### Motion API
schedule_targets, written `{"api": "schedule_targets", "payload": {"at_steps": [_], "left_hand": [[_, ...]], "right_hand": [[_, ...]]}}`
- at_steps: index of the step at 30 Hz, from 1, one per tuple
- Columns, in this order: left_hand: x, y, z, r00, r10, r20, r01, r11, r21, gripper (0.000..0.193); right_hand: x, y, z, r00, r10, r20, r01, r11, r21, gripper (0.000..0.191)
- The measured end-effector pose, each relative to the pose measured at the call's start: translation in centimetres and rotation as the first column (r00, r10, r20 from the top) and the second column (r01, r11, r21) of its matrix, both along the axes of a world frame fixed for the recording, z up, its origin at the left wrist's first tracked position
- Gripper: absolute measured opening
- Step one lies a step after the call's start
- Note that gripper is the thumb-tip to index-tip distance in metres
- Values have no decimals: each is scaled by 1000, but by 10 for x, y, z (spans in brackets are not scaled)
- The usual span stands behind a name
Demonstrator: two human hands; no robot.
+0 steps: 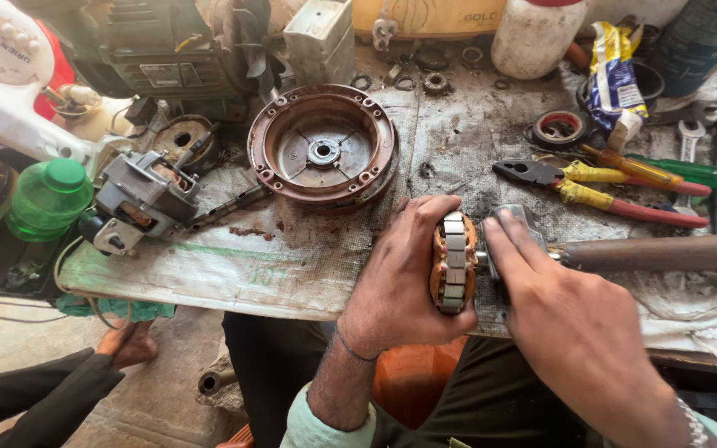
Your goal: The person uses a hammer to tap a rotor into a motor housing, then inserts a small metal ring and secures the assembly with screws. The person handles the rotor, housing, and tools on a cluttered workbench.
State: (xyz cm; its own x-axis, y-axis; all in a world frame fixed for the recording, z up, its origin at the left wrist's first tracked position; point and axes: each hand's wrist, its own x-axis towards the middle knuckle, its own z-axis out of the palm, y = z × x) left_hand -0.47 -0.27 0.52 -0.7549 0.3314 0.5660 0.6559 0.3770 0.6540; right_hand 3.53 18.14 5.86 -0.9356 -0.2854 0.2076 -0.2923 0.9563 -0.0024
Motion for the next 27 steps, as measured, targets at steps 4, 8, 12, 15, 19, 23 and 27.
{"api": "schedule_targets", "payload": {"at_steps": [4,8,12,15,19,23,27], "left_hand": [[-2,0,-1,1000,-23,17,23,1000,-1,105],[-2,0,0,999,-30,-29,29,999,-13,109],[-2,-1,1,999,-28,30,29,999,-15,107],[-2,-1,0,1000,-16,10,17,1000,-16,104],[-3,-1,-1,1000,-17,-12,17,1000,-17,107],[-2,-1,-1,1000,-2,-12,1,999,-39,107],[-1,-1,0,999,-16,-28,15,1000,-13,107]], "right_hand": [[0,4,-4,989,-93,119,77,988,131,72],[2,9,-13,991,-87,103,78,993,85,72],[4,5,-6,997,-58,49,53,993,101,69],[1,3,1,992,-83,99,70,990,126,67],[5,3,-9,999,20,-34,-18,998,58,69],[5,9,-26,999,-29,-26,32,995,93,64],[6,4,-17,998,-58,32,53,989,139,72]]}}
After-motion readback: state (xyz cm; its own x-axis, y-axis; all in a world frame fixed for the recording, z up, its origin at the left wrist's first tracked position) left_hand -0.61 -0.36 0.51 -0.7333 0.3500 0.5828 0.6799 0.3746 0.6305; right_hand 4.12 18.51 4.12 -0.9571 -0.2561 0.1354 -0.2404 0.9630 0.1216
